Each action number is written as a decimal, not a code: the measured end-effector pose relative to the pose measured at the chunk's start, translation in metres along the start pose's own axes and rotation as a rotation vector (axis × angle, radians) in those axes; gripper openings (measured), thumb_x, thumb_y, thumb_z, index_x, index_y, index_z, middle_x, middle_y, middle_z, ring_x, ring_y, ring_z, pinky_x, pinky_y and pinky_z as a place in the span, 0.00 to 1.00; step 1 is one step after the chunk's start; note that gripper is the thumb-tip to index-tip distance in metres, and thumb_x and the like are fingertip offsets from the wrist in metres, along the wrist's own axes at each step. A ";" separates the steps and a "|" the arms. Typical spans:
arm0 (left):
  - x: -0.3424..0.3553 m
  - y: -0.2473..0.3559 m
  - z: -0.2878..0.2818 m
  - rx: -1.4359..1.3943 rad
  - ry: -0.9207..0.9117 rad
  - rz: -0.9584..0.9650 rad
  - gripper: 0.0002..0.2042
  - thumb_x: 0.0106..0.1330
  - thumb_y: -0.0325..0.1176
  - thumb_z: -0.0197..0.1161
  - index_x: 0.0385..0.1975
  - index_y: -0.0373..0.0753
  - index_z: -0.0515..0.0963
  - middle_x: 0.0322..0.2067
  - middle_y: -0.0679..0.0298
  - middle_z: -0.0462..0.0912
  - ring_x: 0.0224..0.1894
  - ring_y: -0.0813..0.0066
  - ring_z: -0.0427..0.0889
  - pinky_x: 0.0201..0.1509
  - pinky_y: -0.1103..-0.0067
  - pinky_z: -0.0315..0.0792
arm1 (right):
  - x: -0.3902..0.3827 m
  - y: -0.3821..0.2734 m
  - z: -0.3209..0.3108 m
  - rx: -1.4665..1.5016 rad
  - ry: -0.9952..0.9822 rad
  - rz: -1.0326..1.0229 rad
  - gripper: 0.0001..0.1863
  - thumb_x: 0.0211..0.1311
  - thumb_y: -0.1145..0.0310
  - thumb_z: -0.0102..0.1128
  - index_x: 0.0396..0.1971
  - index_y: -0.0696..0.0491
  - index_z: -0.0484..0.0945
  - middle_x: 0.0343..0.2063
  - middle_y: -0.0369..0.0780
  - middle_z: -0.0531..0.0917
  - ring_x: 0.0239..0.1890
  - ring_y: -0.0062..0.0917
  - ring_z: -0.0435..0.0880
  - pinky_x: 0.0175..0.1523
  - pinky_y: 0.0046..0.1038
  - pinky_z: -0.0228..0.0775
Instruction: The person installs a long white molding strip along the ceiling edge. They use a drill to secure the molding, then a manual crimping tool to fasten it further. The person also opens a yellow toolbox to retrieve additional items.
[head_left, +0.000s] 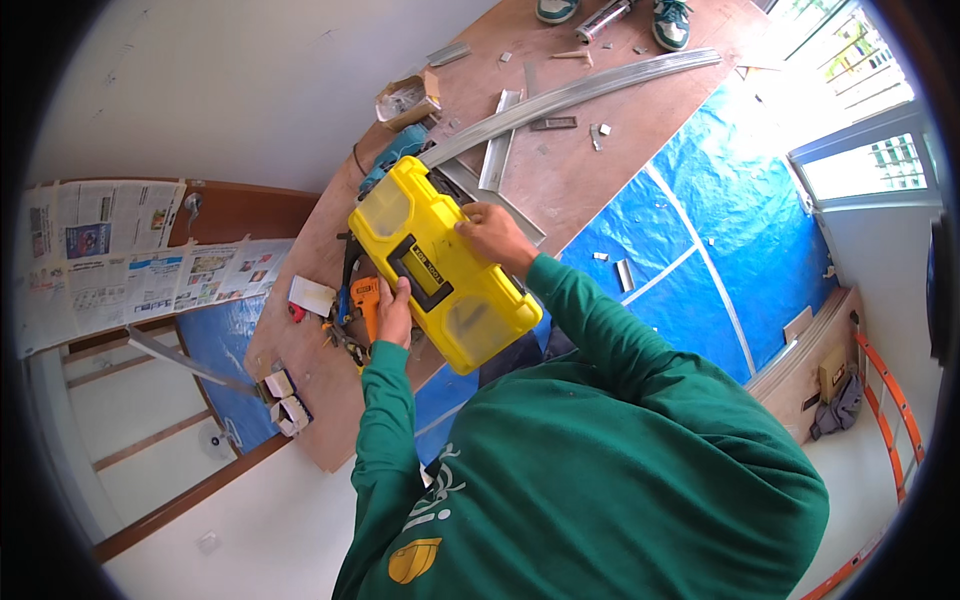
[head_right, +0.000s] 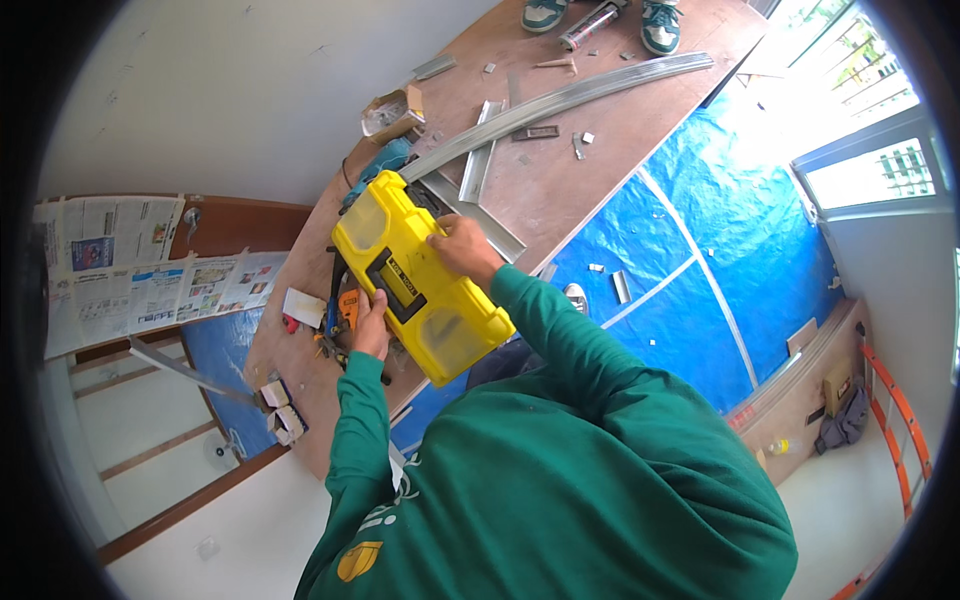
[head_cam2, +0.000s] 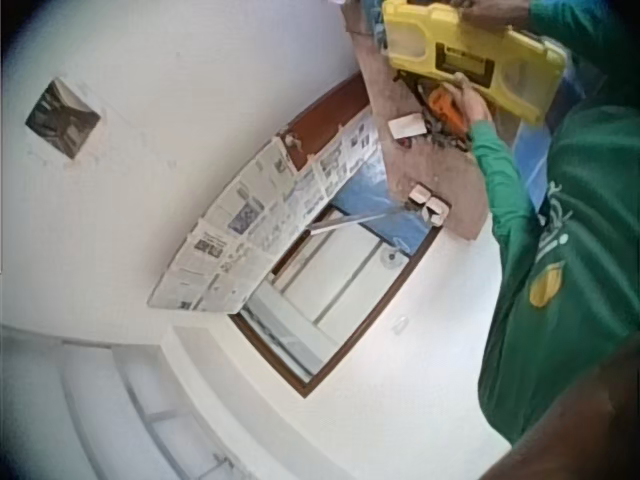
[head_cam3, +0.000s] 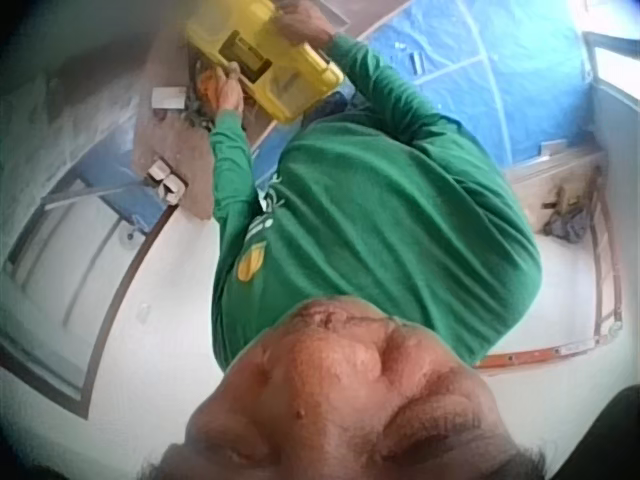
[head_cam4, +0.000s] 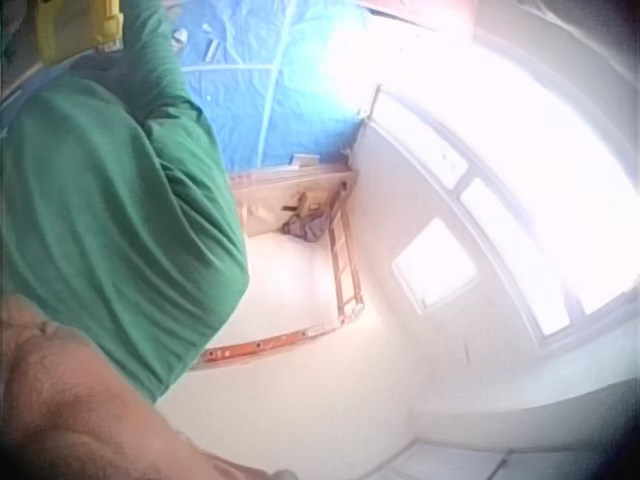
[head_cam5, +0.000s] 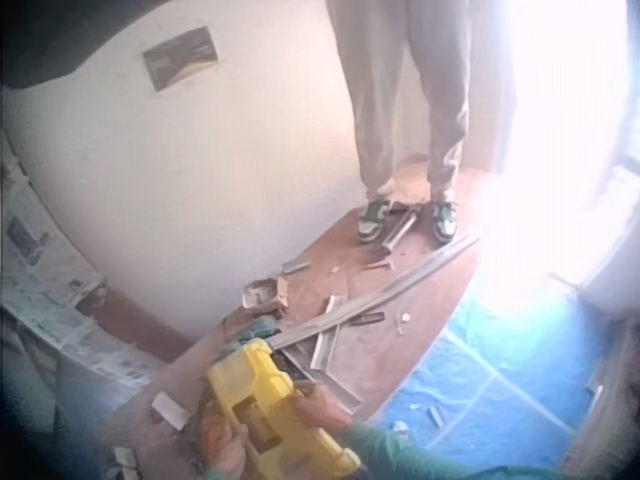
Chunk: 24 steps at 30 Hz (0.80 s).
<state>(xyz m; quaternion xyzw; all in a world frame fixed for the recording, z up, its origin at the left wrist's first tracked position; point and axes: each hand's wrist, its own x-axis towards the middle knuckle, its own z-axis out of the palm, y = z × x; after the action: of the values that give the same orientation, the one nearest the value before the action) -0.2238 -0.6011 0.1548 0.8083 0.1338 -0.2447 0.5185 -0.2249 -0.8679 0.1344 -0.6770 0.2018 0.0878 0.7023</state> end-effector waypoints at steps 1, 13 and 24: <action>-0.003 0.008 0.002 0.174 0.052 0.010 0.43 0.81 0.50 0.59 0.84 0.40 0.41 0.81 0.49 0.55 0.80 0.54 0.60 0.80 0.64 0.60 | 0.000 -0.001 -0.002 0.086 -0.005 0.049 0.29 0.69 0.64 0.65 0.64 0.66 0.77 0.48 0.54 0.89 0.46 0.35 0.91 0.50 0.36 0.82; -0.013 0.053 0.040 0.776 0.397 0.081 0.29 0.67 0.43 0.69 0.57 0.26 0.68 0.53 0.38 0.76 0.60 0.34 0.77 0.64 0.52 0.73 | 0.007 0.014 -0.023 -0.092 -0.063 -0.025 0.26 0.69 0.62 0.64 0.58 0.66 0.81 0.46 0.52 0.89 0.46 0.33 0.89 0.53 0.34 0.79; 0.007 0.075 0.045 0.131 0.159 0.201 0.29 0.64 0.21 0.63 0.64 0.35 0.59 0.44 0.49 0.78 0.38 0.54 0.84 0.43 0.61 0.81 | -0.019 0.083 -0.057 -0.050 -0.012 0.134 0.30 0.77 0.52 0.58 0.58 0.67 0.82 0.51 0.55 0.88 0.54 0.42 0.87 0.62 0.38 0.77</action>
<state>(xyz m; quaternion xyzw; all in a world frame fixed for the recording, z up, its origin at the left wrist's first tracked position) -0.1942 -0.6745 0.1937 0.8665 0.0767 -0.1349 0.4744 -0.2842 -0.9161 0.0662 -0.6789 0.2402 0.1437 0.6788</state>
